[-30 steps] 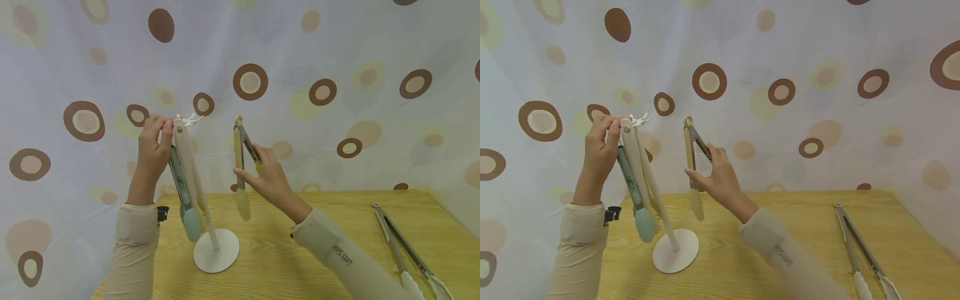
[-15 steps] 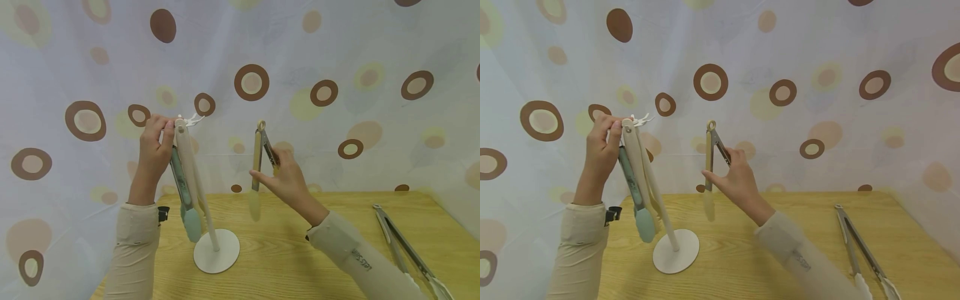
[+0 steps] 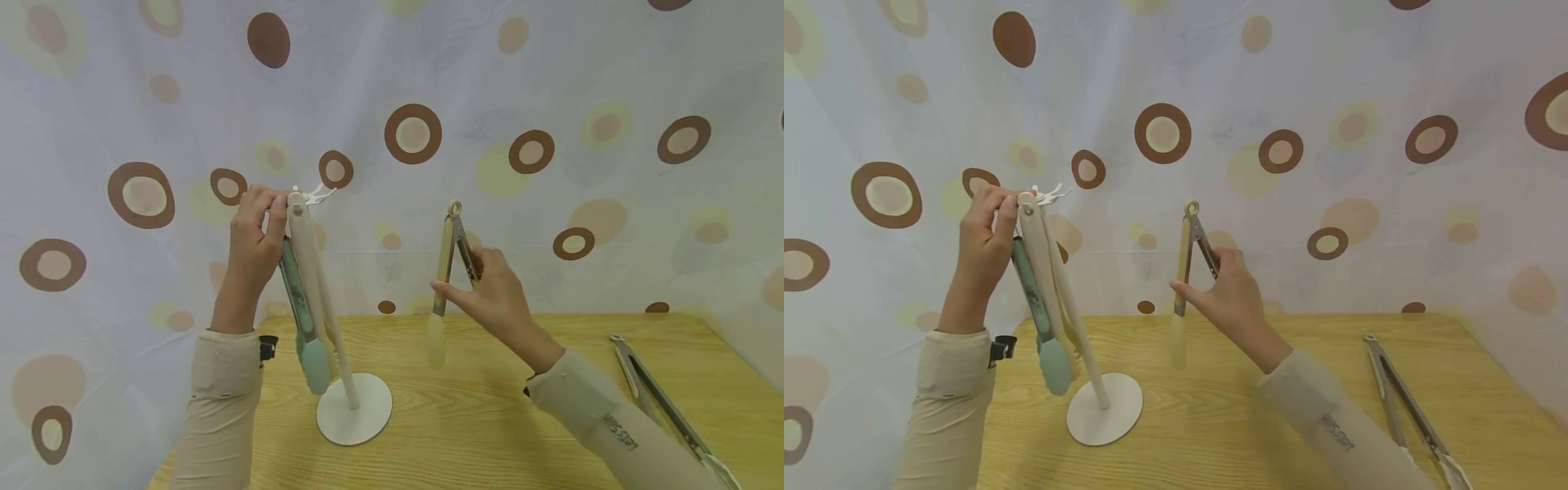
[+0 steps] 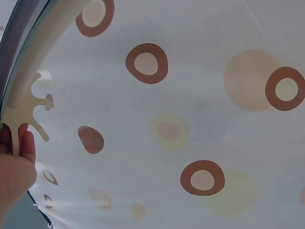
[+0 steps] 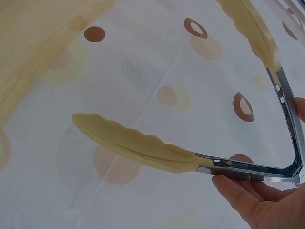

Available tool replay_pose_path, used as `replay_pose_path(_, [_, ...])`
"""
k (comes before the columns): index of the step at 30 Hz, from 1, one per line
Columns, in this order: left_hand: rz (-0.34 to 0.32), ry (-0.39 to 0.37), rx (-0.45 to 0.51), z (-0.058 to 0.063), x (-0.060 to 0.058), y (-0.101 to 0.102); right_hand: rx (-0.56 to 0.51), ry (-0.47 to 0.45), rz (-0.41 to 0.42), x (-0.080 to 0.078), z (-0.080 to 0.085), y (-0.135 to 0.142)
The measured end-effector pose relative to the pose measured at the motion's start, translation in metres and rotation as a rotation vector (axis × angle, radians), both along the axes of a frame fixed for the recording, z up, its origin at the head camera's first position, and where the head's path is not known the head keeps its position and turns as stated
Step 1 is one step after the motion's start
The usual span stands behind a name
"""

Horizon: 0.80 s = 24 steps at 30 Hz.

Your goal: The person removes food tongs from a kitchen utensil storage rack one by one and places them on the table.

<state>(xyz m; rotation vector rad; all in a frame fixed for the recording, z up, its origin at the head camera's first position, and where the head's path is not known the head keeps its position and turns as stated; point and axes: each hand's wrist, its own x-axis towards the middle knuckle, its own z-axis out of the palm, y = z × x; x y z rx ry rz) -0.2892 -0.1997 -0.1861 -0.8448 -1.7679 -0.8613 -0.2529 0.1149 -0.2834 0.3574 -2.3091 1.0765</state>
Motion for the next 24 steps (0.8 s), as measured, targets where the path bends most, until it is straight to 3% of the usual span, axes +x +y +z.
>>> replay_pose_path(24, [-0.002,-0.002,-0.011,0.001,0.002,0.000,0.149,-0.196,-0.078,0.011,-0.009,0.051])
